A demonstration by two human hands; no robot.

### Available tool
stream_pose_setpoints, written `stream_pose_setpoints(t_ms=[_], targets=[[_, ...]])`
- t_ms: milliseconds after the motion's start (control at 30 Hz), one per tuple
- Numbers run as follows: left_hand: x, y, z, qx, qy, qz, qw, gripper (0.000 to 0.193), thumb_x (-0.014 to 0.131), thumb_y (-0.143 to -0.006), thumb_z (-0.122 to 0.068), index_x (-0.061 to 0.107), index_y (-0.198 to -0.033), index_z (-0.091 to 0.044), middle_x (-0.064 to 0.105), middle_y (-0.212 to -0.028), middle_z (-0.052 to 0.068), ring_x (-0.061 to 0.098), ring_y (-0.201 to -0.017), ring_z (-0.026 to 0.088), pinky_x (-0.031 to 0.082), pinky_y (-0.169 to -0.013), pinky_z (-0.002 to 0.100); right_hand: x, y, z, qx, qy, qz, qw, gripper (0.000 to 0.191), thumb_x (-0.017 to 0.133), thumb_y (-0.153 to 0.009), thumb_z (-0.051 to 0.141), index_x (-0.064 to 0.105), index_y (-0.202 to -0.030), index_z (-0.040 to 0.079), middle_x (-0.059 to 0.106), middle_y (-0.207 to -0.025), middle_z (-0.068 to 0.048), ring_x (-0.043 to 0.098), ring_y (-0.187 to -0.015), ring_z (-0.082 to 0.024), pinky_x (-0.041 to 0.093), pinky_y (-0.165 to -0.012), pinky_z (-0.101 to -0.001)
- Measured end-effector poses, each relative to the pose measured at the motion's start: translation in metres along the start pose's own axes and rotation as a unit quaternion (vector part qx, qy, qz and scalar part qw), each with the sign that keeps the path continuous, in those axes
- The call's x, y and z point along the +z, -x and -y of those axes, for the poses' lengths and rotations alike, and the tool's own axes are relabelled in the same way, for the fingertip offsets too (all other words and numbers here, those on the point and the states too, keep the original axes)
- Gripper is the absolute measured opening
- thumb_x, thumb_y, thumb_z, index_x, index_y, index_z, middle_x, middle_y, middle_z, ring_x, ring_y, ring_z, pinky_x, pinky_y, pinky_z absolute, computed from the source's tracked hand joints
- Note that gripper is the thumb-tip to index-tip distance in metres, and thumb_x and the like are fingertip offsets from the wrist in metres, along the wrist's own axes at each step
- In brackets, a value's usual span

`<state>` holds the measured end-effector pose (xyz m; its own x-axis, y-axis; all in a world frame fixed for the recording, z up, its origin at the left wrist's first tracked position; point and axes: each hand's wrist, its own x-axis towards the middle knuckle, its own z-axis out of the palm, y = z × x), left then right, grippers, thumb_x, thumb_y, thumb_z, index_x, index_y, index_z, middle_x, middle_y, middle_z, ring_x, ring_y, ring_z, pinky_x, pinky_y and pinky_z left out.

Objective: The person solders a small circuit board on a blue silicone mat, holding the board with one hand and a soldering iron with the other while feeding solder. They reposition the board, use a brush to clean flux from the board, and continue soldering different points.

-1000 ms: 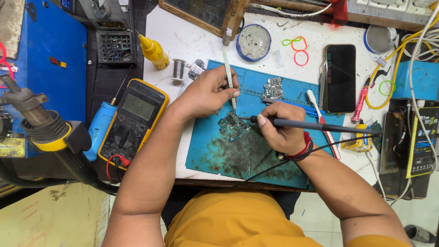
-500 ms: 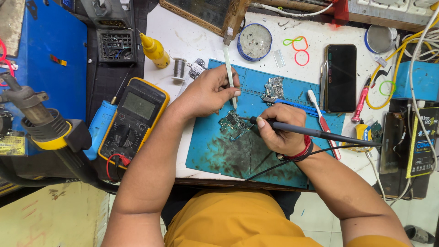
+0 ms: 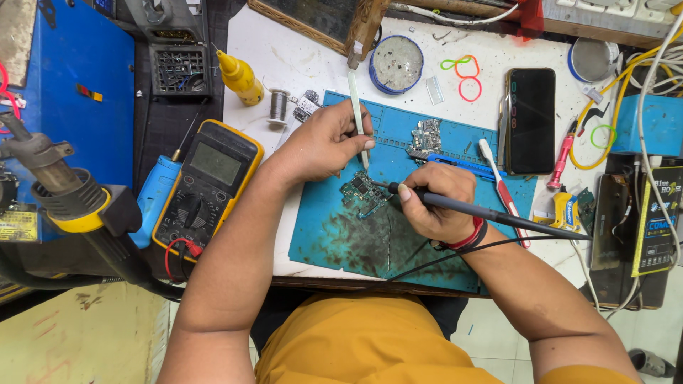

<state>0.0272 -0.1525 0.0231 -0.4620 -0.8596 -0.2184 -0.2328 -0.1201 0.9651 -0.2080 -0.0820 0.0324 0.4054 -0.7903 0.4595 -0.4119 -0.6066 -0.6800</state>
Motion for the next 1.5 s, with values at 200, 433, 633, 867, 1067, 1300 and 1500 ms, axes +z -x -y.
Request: stream_pose_setpoints(t_ms=[200, 433, 633, 867, 1067, 1300, 1500], targets=[[-0.0006, -0.0001, -0.0003, -0.015, -0.003, 0.001, 1.000, 0.016, 0.070, -0.092, -0.013, 0.059, -0.102, -0.006, 0.069, -0.075, 0.002, 0.055, -0.055, 0.008, 0.046, -0.047, 0.028, -0.0004, -0.0014, 0.0008, -0.002, -0.001, 0.003, 1.000, 0.010, 0.070, -0.089, 0.004, 0.062, -0.084, 0.005, 0.065, -0.073, -0.008, 0.062, -0.060, -0.022, 0.046, -0.057, -0.0314], [-0.0009, -0.0001, -0.0007, -0.011, -0.009, -0.001, 1.000, 0.016, 0.070, -0.092, -0.012, 0.059, -0.101, -0.005, 0.069, -0.075, 0.002, 0.056, -0.058, 0.008, 0.046, -0.049, 0.028, -0.0018, -0.0020, 0.0025, 0.000, 0.004, 0.008, 1.000, 0.010, 0.070, -0.090, 0.005, 0.062, -0.083, 0.004, 0.065, -0.072, -0.008, 0.062, -0.059, -0.021, 0.046, -0.056, -0.0314], [0.0002, -0.0009, 0.0016, 0.004, -0.006, -0.002, 1.000, 0.015, 0.071, -0.093, -0.011, 0.060, -0.101, -0.004, 0.069, -0.075, 0.002, 0.056, -0.063, 0.007, 0.047, -0.054, 0.027, -0.0017, -0.0020, 0.0024, 0.003, 0.003, 0.007, 1.000, 0.010, 0.070, -0.090, 0.005, 0.062, -0.083, 0.005, 0.065, -0.073, -0.008, 0.062, -0.060, -0.022, 0.046, -0.057, -0.0314], [0.0001, -0.0010, 0.0023, -0.002, -0.008, -0.003, 1.000, 0.015, 0.070, -0.092, -0.011, 0.060, -0.101, -0.005, 0.070, -0.076, 0.001, 0.057, -0.063, 0.007, 0.047, -0.055, 0.027, -0.0026, -0.0021, 0.0024, 0.001, 0.009, 0.016, 1.000, 0.011, 0.070, -0.089, 0.005, 0.062, -0.082, 0.005, 0.064, -0.072, -0.007, 0.061, -0.059, -0.022, 0.046, -0.057, -0.0319], [-0.0005, -0.0003, 0.0011, -0.016, -0.001, 0.000, 1.000, 0.015, 0.070, -0.092, -0.011, 0.059, -0.101, -0.005, 0.068, -0.074, 0.001, 0.054, -0.058, 0.007, 0.045, -0.049, 0.028, -0.0024, -0.0019, 0.0026, -0.002, 0.007, 0.013, 1.000, 0.010, 0.070, -0.089, 0.006, 0.062, -0.083, 0.005, 0.064, -0.072, -0.007, 0.060, -0.059, -0.021, 0.046, -0.057, -0.0318], [-0.0005, -0.0002, -0.0007, -0.002, -0.006, 0.000, 1.000, 0.015, 0.070, -0.092, -0.011, 0.059, -0.101, -0.005, 0.069, -0.074, 0.001, 0.055, -0.059, 0.007, 0.045, -0.050, 0.027, -0.0031, -0.0023, 0.0031, 0.003, 0.009, 0.016, 1.000, 0.011, 0.069, -0.089, 0.006, 0.062, -0.082, 0.005, 0.064, -0.072, -0.007, 0.060, -0.059, -0.021, 0.045, -0.056, -0.0318], [-0.0008, 0.0000, -0.0001, -0.018, -0.004, 0.001, 1.000, 0.015, 0.070, -0.092, -0.012, 0.059, -0.101, -0.006, 0.069, -0.074, 0.001, 0.055, -0.056, 0.007, 0.045, -0.048, 0.027, -0.0029, -0.0025, 0.0036, 0.005, 0.013, 0.018, 1.000, 0.011, 0.070, -0.089, 0.006, 0.062, -0.082, 0.005, 0.064, -0.072, -0.007, 0.060, -0.058, -0.021, 0.045, -0.056, -0.0318]])
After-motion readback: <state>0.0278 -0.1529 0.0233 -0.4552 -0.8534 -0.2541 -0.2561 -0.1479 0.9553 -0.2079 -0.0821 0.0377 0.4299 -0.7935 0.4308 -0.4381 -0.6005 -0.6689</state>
